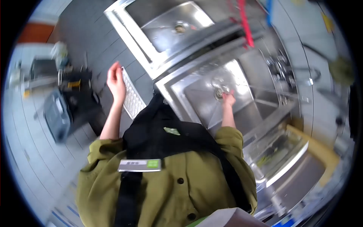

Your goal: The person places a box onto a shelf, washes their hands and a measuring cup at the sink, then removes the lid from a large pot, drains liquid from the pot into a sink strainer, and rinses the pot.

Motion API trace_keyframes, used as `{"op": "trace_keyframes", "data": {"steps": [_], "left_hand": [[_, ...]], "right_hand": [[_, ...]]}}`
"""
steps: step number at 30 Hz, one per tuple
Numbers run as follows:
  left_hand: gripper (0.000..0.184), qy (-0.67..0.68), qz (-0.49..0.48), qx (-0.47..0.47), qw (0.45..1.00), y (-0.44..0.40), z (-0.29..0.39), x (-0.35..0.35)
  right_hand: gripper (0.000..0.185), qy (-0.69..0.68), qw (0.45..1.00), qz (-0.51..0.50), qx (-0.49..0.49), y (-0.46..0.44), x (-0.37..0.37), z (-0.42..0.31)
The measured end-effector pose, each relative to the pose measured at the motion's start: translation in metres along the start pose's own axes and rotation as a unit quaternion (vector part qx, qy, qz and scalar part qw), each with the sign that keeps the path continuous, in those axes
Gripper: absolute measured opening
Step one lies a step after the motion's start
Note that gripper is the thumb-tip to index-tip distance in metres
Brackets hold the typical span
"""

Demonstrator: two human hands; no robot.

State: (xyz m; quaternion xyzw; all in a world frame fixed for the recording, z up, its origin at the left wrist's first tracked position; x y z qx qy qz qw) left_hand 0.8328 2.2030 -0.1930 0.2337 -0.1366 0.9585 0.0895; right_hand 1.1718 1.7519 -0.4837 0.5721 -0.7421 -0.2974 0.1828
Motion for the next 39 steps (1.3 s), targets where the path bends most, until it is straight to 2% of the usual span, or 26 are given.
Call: {"op": "trace_keyframes", "data": {"steps": [1,2,3,5,7,8,10,11,12,13,14,15,17,18,20,21,23,25,26,29,32,37,39], "left_hand": [[0.023,-0.07,0.052,0.037,0.996,-0.004,-0.054,0.047],[0.025,-0.105,0.095,0.121,0.983,0.005,-0.106,0.088],[0.032,-0.062,0.129,0.251,0.957,0.027,-0.183,0.121],[0.04,-0.162,0.118,0.371,0.907,0.071,-0.286,0.167],[0.046,-0.325,0.044,0.416,0.848,0.102,-0.308,0.19],[0.043,-0.334,0.029,0.443,0.832,0.119,-0.326,0.198],[0.04,-0.152,0.043,0.462,0.873,0.171,-0.42,0.193],[0.037,-0.096,0.026,0.515,0.851,0.192,-0.434,0.193],[0.03,-0.022,-0.045,0.615,0.787,0.225,-0.453,0.187],[0.023,-0.008,-0.033,0.605,0.796,0.262,-0.509,0.185],[0.021,0.076,-0.01,0.675,0.734,0.272,-0.476,0.201],[0.023,0.141,0.018,0.684,0.716,0.293,-0.482,0.213],[0.02,0.199,0.117,0.696,0.68,0.341,-0.499,0.248],[0.019,0.229,0.173,0.687,0.667,0.367,-0.511,0.262],[0.013,0.24,0.256,0.727,0.591,0.42,-0.513,0.28],[0.012,0.252,0.246,0.749,0.561,0.442,-0.511,0.281],[0.01,0.271,0.226,0.782,0.515,0.475,-0.506,0.273],[0.009,0.287,0.209,0.799,0.485,0.499,-0.502,0.26],[0.01,0.289,0.198,0.803,0.481,0.505,-0.503,0.253],[0.014,0.3,0.178,0.806,0.478,0.507,-0.513,0.241],[0.019,0.31,0.186,0.788,0.498,0.465,-0.528,0.244],[0.026,0.306,0.176,0.714,0.605,0.351,-0.55,0.271],[0.027,0.246,0.217,0.654,0.682,0.311,-0.555,0.278]], "right_hand": [[0.034,0.012,1.0,0.009,-0.02,0.008,0.002,0.0],[0.035,0.057,0.998,0.019,-0.021,0.013,0.007,0.0],[0.036,0.097,0.995,0.032,-0.015,0.016,0.013,-0.001],[0.033,0.199,0.98,-0.008,-0.028,0.027,0.015,0.0],[0.026,0.223,0.974,-0.031,0.009,0.04,0.024,-0.004],[0.025,0.266,0.962,-0.027,0.056,0.042,0.035,-0.01],[0.026,0.345,0.928,0.001,0.139,0.071,0.048,-0.032],[0.024,0.38,0.908,0.027,0.176,0.097,0.053,-0.042],[0.024,0.448,0.872,0.053,0.189,0.13,0.051,-0.052],[0.025,0.51,0.833,0.081,0.197,0.167,0.047,-0.061],[0.026,0.534,0.82,0.086,0.184,0.193,0.046,-0.06],[0.026,0.564,0.802,0.091,0.173,0.219,0.045,-0.065],[0.027,0.573,0.808,0.065,0.12,0.259,0.038,-0.066],[0.025,0.633,0.763,0.073,0.111,0.275,0.028,-0.072],[0.023,0.608,0.785,0.082,0.089,0.297,0.011,-0.079],[0.023,0.603,0.789,0.094,0.072,0.314,0.001,-0.086],[0.022,0.665,0.738,0.062,0.098,0.338,-0.04,-0.09],[0.022,0.653,0.745,0.051,0.121,0.359,-0.072,-0.087],[0.021,0.666,0.734,0.022,0.132,0.372,-0.09,-0.082],[0.022,0.655,0.745,0.009,0.128,0.389,-0.102,-0.079],[0.022,0.647,0.754,0.029,0.111,0.4,-0.086,-0.083],[0.023,0.607,0.792,0.025,0.063,0.384,-0.028,-0.076],[0.024,0.596,0.802,0.006,0.048,0.387,-0.019,-0.058]]}}
Point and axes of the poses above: each hand's wrist, its own y-axis away from the middle knuckle, its own x-axis out of the back of the hand, z = x × y, the point moved 10 cm from there along -y, towards the middle knuckle, and after that the axes turned 12 degrees about -y, right-handed, at the moved point
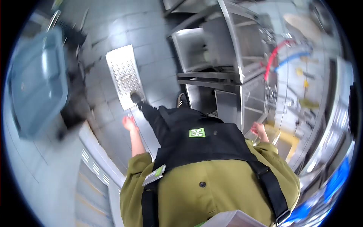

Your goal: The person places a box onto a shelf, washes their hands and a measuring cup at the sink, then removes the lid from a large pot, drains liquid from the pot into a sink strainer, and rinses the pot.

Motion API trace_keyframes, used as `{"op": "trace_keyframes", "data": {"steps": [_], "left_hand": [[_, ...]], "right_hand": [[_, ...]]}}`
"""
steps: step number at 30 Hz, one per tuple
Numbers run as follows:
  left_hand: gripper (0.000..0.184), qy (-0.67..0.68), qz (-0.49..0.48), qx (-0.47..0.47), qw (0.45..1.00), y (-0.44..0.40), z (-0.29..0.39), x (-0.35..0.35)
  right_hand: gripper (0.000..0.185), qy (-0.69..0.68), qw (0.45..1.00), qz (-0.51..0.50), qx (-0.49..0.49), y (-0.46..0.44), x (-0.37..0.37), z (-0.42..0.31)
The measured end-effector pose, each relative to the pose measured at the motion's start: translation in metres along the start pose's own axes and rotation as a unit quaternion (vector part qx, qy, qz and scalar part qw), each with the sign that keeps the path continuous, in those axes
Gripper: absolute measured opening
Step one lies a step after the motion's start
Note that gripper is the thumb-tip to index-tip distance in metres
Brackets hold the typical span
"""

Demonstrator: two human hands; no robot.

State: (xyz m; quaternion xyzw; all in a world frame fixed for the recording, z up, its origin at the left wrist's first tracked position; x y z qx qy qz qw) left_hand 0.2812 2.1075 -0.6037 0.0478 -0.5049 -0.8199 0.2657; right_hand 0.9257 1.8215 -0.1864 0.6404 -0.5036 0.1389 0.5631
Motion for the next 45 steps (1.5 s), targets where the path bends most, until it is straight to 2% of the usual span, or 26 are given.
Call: {"op": "trace_keyframes", "data": {"steps": [2,4,6,8,10,12,15,17,18,19,20,21,23,24,26,27,29,30,31,33,36,39,40,42,43,45], "left_hand": [[0.028,-0.049,0.013,-0.104,0.993,-0.006,0.033,-0.033],[0.026,-0.117,-0.007,-0.177,0.977,0.066,0.111,-0.102],[0.024,-0.093,-0.121,-0.336,0.929,0.122,0.156,-0.193],[0.025,-0.098,-0.193,-0.456,0.863,0.264,0.2,-0.277],[0.021,-0.063,-0.296,-0.546,0.781,0.391,0.191,-0.354],[0.015,-0.084,-0.436,-0.576,0.687,0.518,0.132,-0.418],[0.014,-0.253,-0.637,-0.591,0.425,0.677,-0.042,-0.486],[0.02,-0.373,-0.731,-0.456,0.345,0.701,-0.186,-0.518],[0.025,-0.444,-0.702,-0.481,0.281,0.697,-0.242,-0.533],[0.033,-0.52,-0.649,-0.486,0.268,0.667,-0.291,-0.555],[0.043,-0.542,-0.535,-0.609,0.221,0.639,-0.319,-0.58],[0.045,-0.605,-0.47,-0.564,0.309,0.601,-0.337,-0.607],[0.049,-0.635,-0.392,-0.591,0.307,0.555,-0.362,-0.639],[0.051,-0.647,-0.353,-0.604,0.304,0.54,-0.367,-0.653],[0.05,-0.652,-0.402,-0.591,0.253,0.526,-0.383,-0.668],[0.05,-0.652,-0.429,-0.582,0.23,0.525,-0.392,-0.669],[0.048,-0.666,-0.537,-0.402,0.326,0.52,-0.405,-0.65],[0.047,-0.658,-0.581,-0.304,0.371,0.529,-0.412,-0.641],[0.046,-0.646,-0.603,-0.321,0.342,0.559,-0.416,-0.639],[0.044,-0.628,-0.634,-0.348,0.287,0.602,-0.419,-0.62],[0.039,-0.631,-0.628,-0.38,0.251,0.608,-0.416,-0.624],[0.034,-0.621,-0.677,-0.313,0.241,0.647,-0.415,-0.613],[0.033,-0.628,-0.675,-0.297,0.247,0.646,-0.413,-0.619],[0.035,-0.62,-0.684,-0.175,0.342,0.655,-0.409,-0.639],[0.036,-0.637,-0.666,-0.168,0.349,0.661,-0.403,-0.65],[0.038,-0.654,-0.694,-0.162,0.255,0.653,-0.408,-0.675]], "right_hand": [[0.021,-0.035,0.999,-0.017,-0.002,-0.009,-0.005,0.018],[0.018,-0.092,0.995,-0.035,0.012,-0.041,-0.004,0.041],[0.018,-0.1,0.994,-0.038,0.017,-0.079,0.002,0.066],[0.023,-0.165,0.986,-0.001,0.03,-0.097,0.01,0.071],[0.026,-0.228,0.972,-0.005,0.051,-0.121,0.015,0.071],[0.022,-0.314,0.948,0.005,0.059,-0.172,0.013,0.089],[0.02,-0.363,0.928,0.003,0.079,-0.233,-0.008,0.103],[0.02,-0.442,0.893,-0.026,0.08,-0.222,-0.014,0.095],[0.019,-0.488,0.868,-0.043,0.075,-0.221,-0.02,0.097],[0.019,-0.512,0.852,-0.058,0.09,-0.227,-0.033,0.104],[0.02,-0.537,0.839,-0.061,0.057,-0.208,-0.022,0.101],[0.021,-0.543,0.836,-0.047,0.065,-0.211,-0.02,0.11],[0.021,-0.56,0.825,-0.021,0.073,-0.214,-0.009,0.12],[0.02,-0.517,0.85,0.0,0.1,-0.215,0.005,0.117],[0.018,-0.424,0.891,0.048,0.154,-0.225,0.029,0.106],[0.016,-0.466,0.869,0.056,0.157,-0.242,0.026,0.104],[0.017,-0.554,0.806,0.015,0.209,-0.253,0.058,0.053],[0.02,-0.501,0.841,-0.011,0.206,-0.273,0.054,0.037],[0.024,-0.445,0.871,-0.036,0.206,-0.298,0.052,0.021],[0.043,-0.156,0.972,-0.059,0.165,-0.342,0.042,0.0],[0.058,-0.37,0.927,-0.064,0.001,-0.406,-0.015,0.027],[0.063,-0.607,0.793,-0.023,-0.046,-0.397,-0.018,-0.003],[0.062,-0.529,0.845,-0.081,0.014,-0.38,-0.008,-0.015],[0.061,-0.358,0.904,-0.191,0.135,-0.336,0.016,-0.031],[0.06,-0.311,0.912,-0.098,0.25,-0.321,0.037,-0.033],[0.055,-0.136,0.938,-0.102,0.303,-0.313,0.056,-0.016]]}}
Point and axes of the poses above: each hand's wrist, its own y-axis away from the middle knuckle, its own x-axis out of the back of the hand, z = x × y, the point moved 10 cm from there along -y, towards the middle knuckle, and after that the axes turned 12 degrees about -y, right-handed, at the moved point
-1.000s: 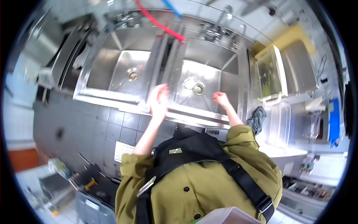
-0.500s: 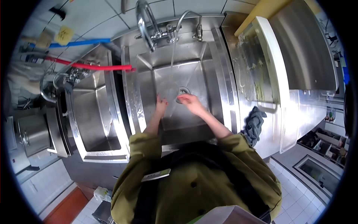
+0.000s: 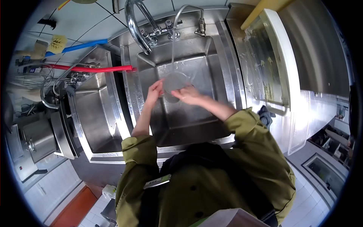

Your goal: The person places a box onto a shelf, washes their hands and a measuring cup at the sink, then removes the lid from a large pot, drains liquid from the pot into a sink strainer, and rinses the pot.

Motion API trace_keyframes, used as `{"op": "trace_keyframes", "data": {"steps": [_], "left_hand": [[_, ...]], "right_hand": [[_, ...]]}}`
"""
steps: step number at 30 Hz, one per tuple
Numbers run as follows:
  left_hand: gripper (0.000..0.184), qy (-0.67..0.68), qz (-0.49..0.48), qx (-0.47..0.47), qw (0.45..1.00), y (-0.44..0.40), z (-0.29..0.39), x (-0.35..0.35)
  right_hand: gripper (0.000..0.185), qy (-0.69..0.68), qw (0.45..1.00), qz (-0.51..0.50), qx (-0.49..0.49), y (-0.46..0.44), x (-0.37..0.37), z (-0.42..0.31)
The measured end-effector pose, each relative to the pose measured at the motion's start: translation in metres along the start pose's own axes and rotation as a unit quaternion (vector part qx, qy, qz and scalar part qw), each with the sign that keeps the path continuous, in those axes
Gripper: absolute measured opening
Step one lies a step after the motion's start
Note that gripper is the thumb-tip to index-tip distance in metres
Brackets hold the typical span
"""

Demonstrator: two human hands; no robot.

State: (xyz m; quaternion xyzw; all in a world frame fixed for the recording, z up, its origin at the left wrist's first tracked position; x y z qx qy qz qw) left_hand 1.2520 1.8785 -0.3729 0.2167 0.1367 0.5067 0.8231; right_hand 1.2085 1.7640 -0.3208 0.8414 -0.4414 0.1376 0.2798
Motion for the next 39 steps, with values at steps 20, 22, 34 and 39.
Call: {"op": "trace_keyframes", "data": {"steps": [20,22,34,39], "left_hand": [[0.033,0.683,-0.085,0.428,0.586,0.085,-0.105,-0.116],[0.04,0.656,-0.069,0.441,0.609,0.108,-0.098,-0.135],[0.044,0.033,0.168,0.084,0.982,0.04,-0.007,-0.048],[0.047,-0.155,0.222,0.06,0.961,0.027,-0.015,-0.026]], "right_hand": [[0.091,-0.328,0.846,-0.216,-0.359,0.084,-0.015,0.064],[0.092,-0.239,0.875,-0.222,-0.357,0.08,0.004,0.046],[0.058,0.055,0.891,0.449,-0.034,0.029,0.21,-0.02],[0.068,0.121,0.924,0.352,-0.089,-0.007,0.212,-0.005]]}}
Point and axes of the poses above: each hand's wrist, its own y-axis away from the middle knuckle, its own x-axis out of the back of the hand, z = x × y, the point moved 10 cm from there along -y, towards the middle knuckle, and after that the axes turned 12 degrees about -y, right-handed, at the moved point
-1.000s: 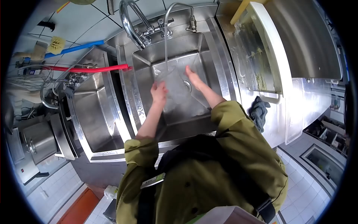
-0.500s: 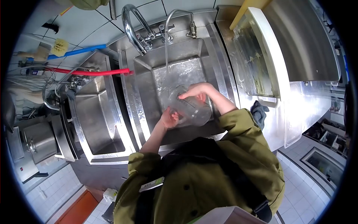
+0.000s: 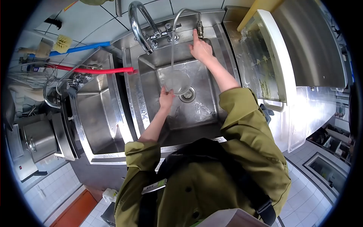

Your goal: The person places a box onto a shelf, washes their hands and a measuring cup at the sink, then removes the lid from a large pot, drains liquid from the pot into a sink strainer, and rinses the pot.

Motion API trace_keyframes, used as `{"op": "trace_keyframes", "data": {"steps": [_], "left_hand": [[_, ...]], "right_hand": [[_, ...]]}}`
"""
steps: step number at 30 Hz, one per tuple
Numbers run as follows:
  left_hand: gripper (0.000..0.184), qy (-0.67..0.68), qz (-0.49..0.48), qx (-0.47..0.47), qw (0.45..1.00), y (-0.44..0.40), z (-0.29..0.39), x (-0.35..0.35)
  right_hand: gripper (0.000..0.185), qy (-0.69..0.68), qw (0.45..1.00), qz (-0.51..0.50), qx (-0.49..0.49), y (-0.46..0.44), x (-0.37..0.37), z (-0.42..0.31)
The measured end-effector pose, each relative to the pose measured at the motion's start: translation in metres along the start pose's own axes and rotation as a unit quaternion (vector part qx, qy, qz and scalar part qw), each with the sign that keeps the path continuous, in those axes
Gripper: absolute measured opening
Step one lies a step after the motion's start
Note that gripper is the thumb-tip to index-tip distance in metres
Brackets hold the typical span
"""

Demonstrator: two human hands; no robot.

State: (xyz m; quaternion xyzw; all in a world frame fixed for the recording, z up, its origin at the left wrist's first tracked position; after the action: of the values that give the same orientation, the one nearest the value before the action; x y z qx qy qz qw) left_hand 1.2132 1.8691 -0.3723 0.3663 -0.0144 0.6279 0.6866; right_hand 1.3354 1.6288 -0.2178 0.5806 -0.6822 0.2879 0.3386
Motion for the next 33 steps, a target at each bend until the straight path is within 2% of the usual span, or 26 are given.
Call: {"op": "trace_keyframes", "data": {"steps": [1,3,7,10,13,16,19,23,25,29,31,33], "left_hand": [[0.047,-0.04,0.012,-0.007,0.999,-0.001,-0.004,0.001],[0.046,-0.029,0.0,-0.002,1.0,-0.005,-0.014,-0.002],[0.045,0.033,-0.003,-0.001,0.999,-0.011,-0.024,-0.005],[0.045,0.095,-0.012,0.048,0.994,-0.011,-0.041,-0.01],[0.046,0.124,-0.021,0.058,0.99,-0.011,-0.044,-0.013],[0.046,0.119,-0.031,0.09,0.988,-0.006,-0.046,-0.014],[0.047,0.08,-0.014,0.13,0.988,-0.033,-0.101,-0.022],[0.045,0.084,-0.004,0.13,0.988,-0.044,-0.118,-0.023],[0.045,0.082,-0.027,0.146,0.986,-0.036,-0.106,-0.022],[0.043,0.104,-0.013,0.13,0.986,-0.04,-0.103,-0.021],[0.042,0.107,0.005,0.118,0.987,-0.046,-0.109,-0.021],[0.05,0.105,0.002,0.12,0.987,-0.047,-0.114,-0.02]], "right_hand": [[0.069,0.02,0.999,-0.027,-0.01,0.002,-0.002,0.0],[0.073,0.059,0.995,-0.077,-0.014,0.005,-0.014,0.001],[0.075,0.05,0.994,-0.094,-0.034,0.004,-0.019,0.005],[0.072,0.04,0.995,-0.079,-0.04,0.0,-0.024,0.012],[0.072,0.023,0.995,-0.086,-0.046,0.001,-0.026,0.014],[0.07,0.01,0.995,-0.086,-0.048,0.002,-0.024,0.014],[0.069,0.008,0.995,-0.086,-0.048,0.003,-0.023,0.012],[0.072,0.02,0.993,-0.099,-0.056,0.001,-0.026,0.014],[0.071,0.018,0.993,-0.101,-0.061,0.0,-0.027,0.014],[0.069,0.016,0.993,-0.101,-0.064,-0.002,-0.029,0.016],[0.06,0.001,0.993,-0.09,-0.075,-0.003,-0.026,0.016],[0.053,-0.007,0.996,-0.065,-0.063,-0.007,-0.023,0.013]]}}
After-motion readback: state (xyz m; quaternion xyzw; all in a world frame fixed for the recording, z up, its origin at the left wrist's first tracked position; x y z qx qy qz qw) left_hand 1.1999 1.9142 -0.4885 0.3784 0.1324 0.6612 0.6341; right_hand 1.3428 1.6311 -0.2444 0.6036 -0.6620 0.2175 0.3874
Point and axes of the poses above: each hand's wrist, its own y-axis away from the middle knuckle, its own x-axis out of the back of the hand, z = x × y, the point moved 10 cm from there along -y, towards the middle knuckle, and after that the axes turned 12 degrees about -y, right-handed, at the moved point
